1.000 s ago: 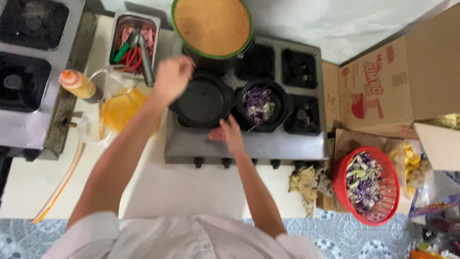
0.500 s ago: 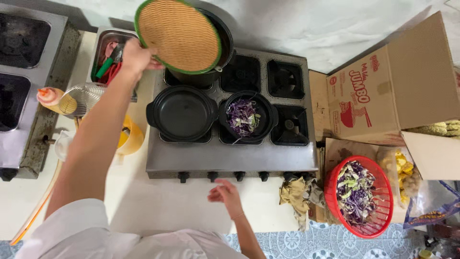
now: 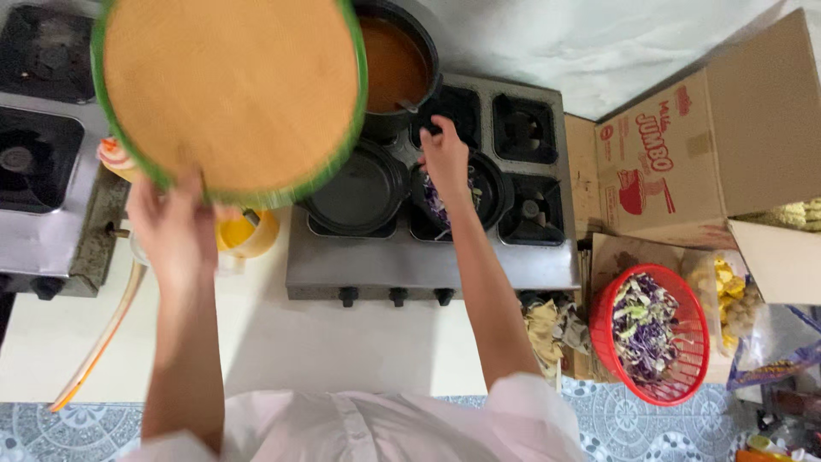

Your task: The person assembles two individual dishes by placing shredded cabbage, corn, and sliced meat into small black pots on a stovetop. They also ladle a red sauce into one of the pots and arrange the ingredients by hand.

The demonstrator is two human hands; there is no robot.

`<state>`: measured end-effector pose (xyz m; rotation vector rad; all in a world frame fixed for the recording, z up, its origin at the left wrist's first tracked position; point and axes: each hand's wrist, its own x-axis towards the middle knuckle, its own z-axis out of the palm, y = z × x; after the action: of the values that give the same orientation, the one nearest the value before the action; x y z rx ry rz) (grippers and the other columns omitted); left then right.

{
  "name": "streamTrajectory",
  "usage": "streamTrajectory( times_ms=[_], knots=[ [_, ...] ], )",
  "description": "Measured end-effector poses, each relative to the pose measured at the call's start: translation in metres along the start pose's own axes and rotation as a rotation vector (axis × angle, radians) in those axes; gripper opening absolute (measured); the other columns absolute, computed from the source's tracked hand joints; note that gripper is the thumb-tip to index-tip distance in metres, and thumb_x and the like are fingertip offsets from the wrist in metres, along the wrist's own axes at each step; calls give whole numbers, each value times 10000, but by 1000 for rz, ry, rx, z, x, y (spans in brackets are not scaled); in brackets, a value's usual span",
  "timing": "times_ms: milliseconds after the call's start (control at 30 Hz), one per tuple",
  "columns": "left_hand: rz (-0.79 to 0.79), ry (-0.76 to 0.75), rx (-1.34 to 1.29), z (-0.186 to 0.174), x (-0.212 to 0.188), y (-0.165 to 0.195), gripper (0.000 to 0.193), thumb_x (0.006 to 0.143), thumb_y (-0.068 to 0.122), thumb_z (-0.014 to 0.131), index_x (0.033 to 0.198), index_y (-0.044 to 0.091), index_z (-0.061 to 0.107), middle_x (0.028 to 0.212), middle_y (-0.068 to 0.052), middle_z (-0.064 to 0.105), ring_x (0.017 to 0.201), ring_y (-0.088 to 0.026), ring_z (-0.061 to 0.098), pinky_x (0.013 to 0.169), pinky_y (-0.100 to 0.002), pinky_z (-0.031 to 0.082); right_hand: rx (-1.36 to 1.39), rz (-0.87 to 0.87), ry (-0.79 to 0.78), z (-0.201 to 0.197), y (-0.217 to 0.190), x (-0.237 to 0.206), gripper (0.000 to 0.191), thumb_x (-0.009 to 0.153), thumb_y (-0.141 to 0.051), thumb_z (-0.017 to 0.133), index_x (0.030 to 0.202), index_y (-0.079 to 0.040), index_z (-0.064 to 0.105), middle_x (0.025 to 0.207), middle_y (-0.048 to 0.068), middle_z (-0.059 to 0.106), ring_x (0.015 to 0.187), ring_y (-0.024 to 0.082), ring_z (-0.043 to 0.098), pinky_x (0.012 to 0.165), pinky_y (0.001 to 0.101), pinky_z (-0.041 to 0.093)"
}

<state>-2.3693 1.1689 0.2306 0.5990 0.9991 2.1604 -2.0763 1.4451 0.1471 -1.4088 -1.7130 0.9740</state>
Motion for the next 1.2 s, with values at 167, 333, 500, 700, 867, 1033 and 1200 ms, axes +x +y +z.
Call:
streamTrajectory(
  times_ms=[167, 333, 500, 700, 867, 1033, 1200],
  knots=[
    [-224, 116, 316, -44, -89, 7, 306, 1022, 52, 615, 1309, -50, 579, 1044, -118, 706, 742, -198, 689, 623, -341, 593, -371, -95, 66, 45, 6, 53, 388, 900, -395, 782, 931, -11, 738, 887, 205, 751, 864, 384, 723, 790, 449, 575],
    [-447, 146, 378, -77, -141, -8, 228, 971, 22, 589, 1164, -100, 585, 904, -200, 739, 629, -252, 698, 519, -393, 594, -401, -117, 134, 56, 8, 75, 277, 897, -298, 704, 940, -26, 736, 905, 187, 759, 889, 390, 728, 806, 463, 575],
    [-557, 177, 406, -77, -145, -25, 243, 952, 22, 570, 1170, -83, 588, 880, -207, 745, 591, -271, 708, 511, -395, 598, -360, -211, 130, 56, -13, 91, 349, 900, -326, 745, 1059, -18, 701, 805, 198, 742, 742, 320, 726, 721, 400, 574],
    [-538, 121, 346, -62, -128, -32, 312, 940, 17, 568, 1241, -60, 586, 898, -177, 754, 609, -246, 713, 512, -382, 609, 177, 24, 13, 77, -9, 140, 435, 970, -326, 657, 1274, -15, 632, 667, 123, 704, 481, 118, 597, 453, 276, 444],
    [-589, 122, 297, -66, -121, -32, 332, 945, 30, 584, 1260, -75, 577, 875, -168, 753, 624, -237, 713, 483, -386, 603, 578, 20, -28, 97, 13, 204, 407, 971, -264, 553, 1294, -22, 604, 693, 142, 732, 458, 135, 587, 394, 278, 438],
    [-665, 186, 336, -75, -118, -35, 374, 915, 29, 586, 1279, -56, 572, 861, -166, 757, 612, -240, 719, 456, -392, 597, 702, 59, 11, 100, 16, 231, 341, 977, -137, 685, 1243, 42, 569, 801, 164, 728, 587, 172, 670, 510, 310, 549],
    [-653, 177, 327, -78, -117, -39, 356, 927, 16, 587, 1273, -64, 578, 841, -170, 742, 585, -243, 699, 461, -383, 586, 127, -9, 214, 99, 5, 236, 309, 997, -264, 742, 1043, 29, 653, 739, 123, 653, 545, 182, 559, 516, 342, 448]
  ],
)
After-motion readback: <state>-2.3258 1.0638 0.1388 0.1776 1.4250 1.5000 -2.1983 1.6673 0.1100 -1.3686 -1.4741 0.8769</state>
